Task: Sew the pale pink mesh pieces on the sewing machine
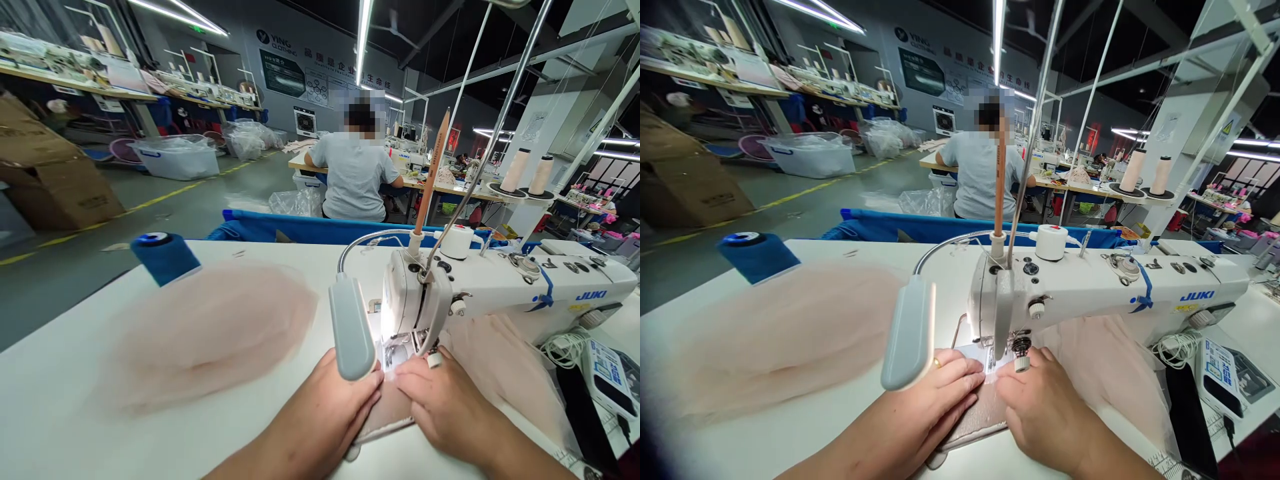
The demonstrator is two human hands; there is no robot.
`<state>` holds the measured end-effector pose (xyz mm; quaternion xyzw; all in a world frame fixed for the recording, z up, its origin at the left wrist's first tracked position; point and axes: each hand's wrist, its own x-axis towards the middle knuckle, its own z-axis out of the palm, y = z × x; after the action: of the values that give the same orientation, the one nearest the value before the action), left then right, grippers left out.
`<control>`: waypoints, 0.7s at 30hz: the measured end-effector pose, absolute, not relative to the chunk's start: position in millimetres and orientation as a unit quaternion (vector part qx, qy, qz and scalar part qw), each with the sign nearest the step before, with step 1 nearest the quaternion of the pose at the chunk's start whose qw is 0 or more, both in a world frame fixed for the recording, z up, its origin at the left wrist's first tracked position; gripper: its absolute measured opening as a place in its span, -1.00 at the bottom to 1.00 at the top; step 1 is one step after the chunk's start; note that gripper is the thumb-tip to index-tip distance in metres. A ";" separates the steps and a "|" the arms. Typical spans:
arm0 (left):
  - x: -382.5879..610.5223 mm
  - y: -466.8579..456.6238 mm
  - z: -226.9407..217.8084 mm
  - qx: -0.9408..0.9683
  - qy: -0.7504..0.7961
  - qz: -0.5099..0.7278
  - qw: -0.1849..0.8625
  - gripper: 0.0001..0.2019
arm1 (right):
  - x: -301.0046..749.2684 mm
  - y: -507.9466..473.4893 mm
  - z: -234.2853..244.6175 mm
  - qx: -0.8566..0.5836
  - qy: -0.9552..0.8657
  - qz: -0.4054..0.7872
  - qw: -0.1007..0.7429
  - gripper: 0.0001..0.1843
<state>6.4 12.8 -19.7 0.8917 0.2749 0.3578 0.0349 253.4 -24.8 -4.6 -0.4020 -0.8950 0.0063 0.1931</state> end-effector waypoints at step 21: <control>6.1 40.3 -25.3 0.817 0.366 0.402 0.193 -0.70 | 246.6 -14.7 -5.6 -0.437 -0.865 0.020 0.245 -0.75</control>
<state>6.1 40.3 -25.3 0.8170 0.3658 0.4018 0.1930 246.6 -14.7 -5.6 -0.4375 -0.8650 0.0198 0.2450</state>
